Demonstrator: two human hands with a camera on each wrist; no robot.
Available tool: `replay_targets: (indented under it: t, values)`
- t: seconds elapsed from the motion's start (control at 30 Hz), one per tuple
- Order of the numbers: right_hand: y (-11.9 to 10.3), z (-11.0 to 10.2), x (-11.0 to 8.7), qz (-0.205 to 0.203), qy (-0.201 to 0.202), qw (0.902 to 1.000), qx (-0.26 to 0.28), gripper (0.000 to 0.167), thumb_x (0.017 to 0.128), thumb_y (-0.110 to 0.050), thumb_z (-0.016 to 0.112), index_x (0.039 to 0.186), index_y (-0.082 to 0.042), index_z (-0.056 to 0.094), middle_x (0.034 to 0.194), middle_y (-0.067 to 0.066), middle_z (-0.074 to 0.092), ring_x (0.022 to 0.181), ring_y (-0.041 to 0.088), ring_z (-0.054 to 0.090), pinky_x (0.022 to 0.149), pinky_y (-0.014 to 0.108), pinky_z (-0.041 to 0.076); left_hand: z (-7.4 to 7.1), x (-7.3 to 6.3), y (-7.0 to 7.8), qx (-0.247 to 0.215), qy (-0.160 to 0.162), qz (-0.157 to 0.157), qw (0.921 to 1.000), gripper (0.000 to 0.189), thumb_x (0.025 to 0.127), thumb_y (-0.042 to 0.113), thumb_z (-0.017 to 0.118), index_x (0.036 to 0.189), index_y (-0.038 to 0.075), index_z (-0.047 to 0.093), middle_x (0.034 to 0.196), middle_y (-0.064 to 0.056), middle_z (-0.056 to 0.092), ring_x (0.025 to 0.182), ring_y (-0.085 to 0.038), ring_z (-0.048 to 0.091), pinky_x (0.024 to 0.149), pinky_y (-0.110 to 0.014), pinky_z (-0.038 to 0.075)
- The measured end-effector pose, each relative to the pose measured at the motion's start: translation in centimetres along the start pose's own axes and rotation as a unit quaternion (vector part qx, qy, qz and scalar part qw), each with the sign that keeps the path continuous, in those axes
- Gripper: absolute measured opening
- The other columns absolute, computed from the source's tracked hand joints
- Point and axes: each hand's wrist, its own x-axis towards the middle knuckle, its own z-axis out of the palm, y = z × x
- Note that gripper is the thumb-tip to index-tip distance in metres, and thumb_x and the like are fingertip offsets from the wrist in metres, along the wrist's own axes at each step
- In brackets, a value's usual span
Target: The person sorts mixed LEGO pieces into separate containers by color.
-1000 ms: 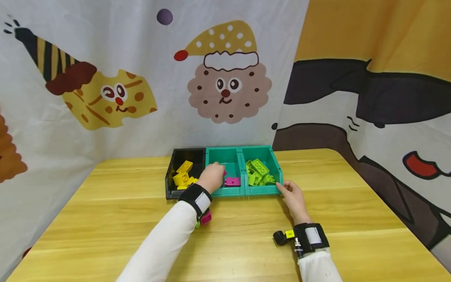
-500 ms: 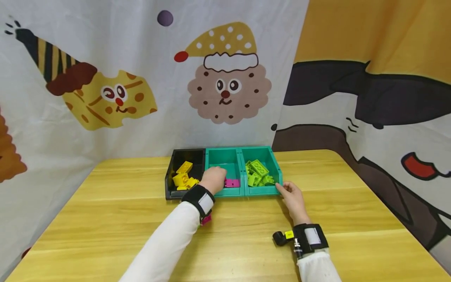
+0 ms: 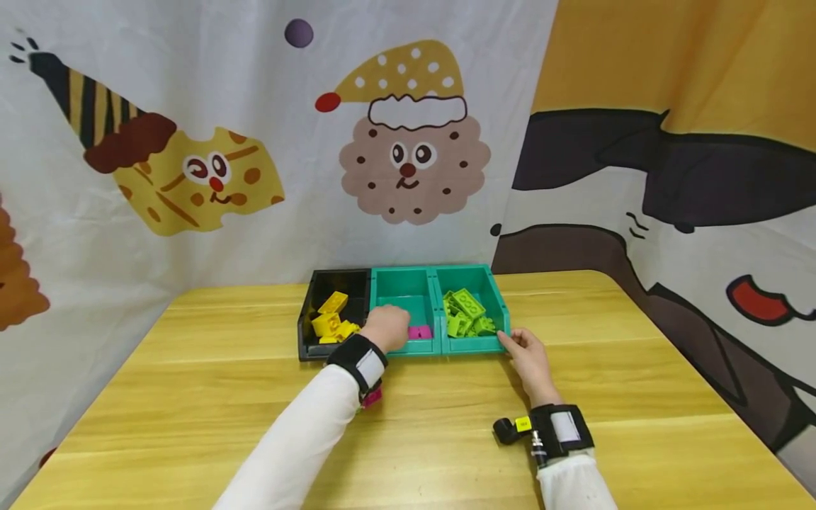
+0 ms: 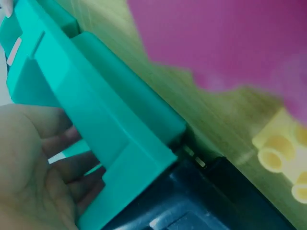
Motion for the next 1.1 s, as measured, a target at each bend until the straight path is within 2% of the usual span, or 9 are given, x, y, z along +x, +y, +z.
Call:
replay_targets:
  t: [0.2, 0.3, 0.37, 0.5, 0.67, 0.77, 0.87, 1.1]
  values:
    - [0.3, -0.2, 0.0, -0.011, -0.001, 0.9999, 0.011, 0.027, 0.093, -0.029, 0.060, 0.098, -0.003, 0.054, 0.077, -0.015, 0.051, 0.076, 0.000, 0.049, 0.069, 0.017, 0.047, -1.4, -0.4, -0.8, -0.104, 0.027, 0.035, 0.9936, 0.020, 0.096, 0.019, 0.053, 0.107, 0.010, 0.066, 0.104, -0.004, 0.067, 0.088, -0.018, 0.059, 0.081, -0.033, 0.052]
    - [0.4, -0.2, 0.0, -0.012, 0.001, 0.9998, 0.018, 0.026, 0.093, -0.028, 0.061, 0.097, -0.003, 0.055, 0.077, -0.015, 0.051, 0.076, 0.000, 0.049, 0.069, 0.017, 0.047, -2.5, -0.6, -1.0, -0.128, 0.043, 0.059, 0.9891, 0.023, 0.098, 0.020, 0.049, 0.111, 0.009, 0.066, 0.111, -0.005, 0.066, 0.094, -0.018, 0.060, 0.086, -0.032, 0.050]
    - [0.4, -0.2, 0.0, -0.013, 0.000, 0.9997, 0.018, 0.026, 0.093, -0.028, 0.060, 0.098, -0.003, 0.055, 0.077, -0.015, 0.051, 0.076, 0.000, 0.049, 0.069, 0.017, 0.047, -3.2, -1.0, -1.2, -0.142, 0.053, 0.073, 0.9858, 0.027, 0.099, 0.022, 0.048, 0.117, 0.009, 0.064, 0.118, -0.005, 0.064, 0.103, -0.019, 0.060, 0.092, -0.032, 0.049]
    - [0.3, -0.2, 0.0, -0.007, 0.000, 0.9999, 0.014, 0.027, 0.094, -0.028, 0.060, 0.100, -0.002, 0.053, 0.078, -0.015, 0.050, 0.076, -0.001, 0.049, 0.070, 0.017, 0.046, -4.6, -2.1, -1.5, -0.172, 0.078, 0.090, 0.9780, 0.033, 0.100, 0.024, 0.047, 0.127, 0.009, 0.059, 0.128, -0.006, 0.060, 0.118, -0.020, 0.055, 0.100, -0.033, 0.045]
    - [0.2, -0.1, 0.1, -0.002, 0.001, 1.0000, 0.003, 0.033, 0.094, -0.030, 0.059, 0.104, 0.000, 0.052, 0.079, -0.015, 0.050, 0.078, 0.000, 0.048, 0.071, 0.016, 0.045, -5.7, -4.2, -2.4, -0.209, 0.128, 0.102, 0.9641, 0.032, 0.099, 0.025, 0.049, 0.125, 0.010, 0.061, 0.126, -0.007, 0.060, 0.117, -0.021, 0.055, 0.098, -0.034, 0.046]
    - [0.1, -0.1, 0.1, 0.001, -0.002, 1.0000, -0.005, 0.037, 0.094, -0.033, 0.058, 0.106, 0.001, 0.051, 0.080, -0.015, 0.050, 0.079, 0.001, 0.047, 0.072, 0.016, 0.045, -5.9, -5.5, -3.0, -0.221, 0.155, 0.107, 0.9569, 0.031, 0.099, 0.026, 0.050, 0.123, 0.010, 0.062, 0.125, -0.007, 0.060, 0.116, -0.022, 0.056, 0.098, -0.034, 0.047]
    - [0.0, -0.1, 0.0, 0.004, -0.002, 0.9999, -0.011, 0.039, 0.094, -0.034, 0.058, 0.108, 0.001, 0.050, 0.081, -0.014, 0.049, 0.080, 0.001, 0.047, 0.072, 0.016, 0.045, -6.0, -6.8, -3.4, -0.228, 0.169, 0.105, 0.9531, 0.031, 0.098, 0.026, 0.052, 0.121, 0.010, 0.063, 0.125, -0.007, 0.060, 0.118, -0.023, 0.054, 0.099, -0.035, 0.046]
    - [0.1, 0.1, 0.1, 0.007, 0.003, 0.9999, -0.015, 0.039, 0.094, -0.035, 0.058, 0.107, 0.000, 0.050, 0.081, -0.013, 0.049, 0.079, 0.001, 0.047, 0.071, 0.016, 0.045, -5.3, -9.6, -3.4, -0.195, 0.182, 0.111, 0.9572, 0.031, 0.093, 0.025, 0.061, 0.117, 0.006, 0.065, 0.120, -0.010, 0.061, 0.113, -0.026, 0.056, 0.095, -0.036, 0.048]
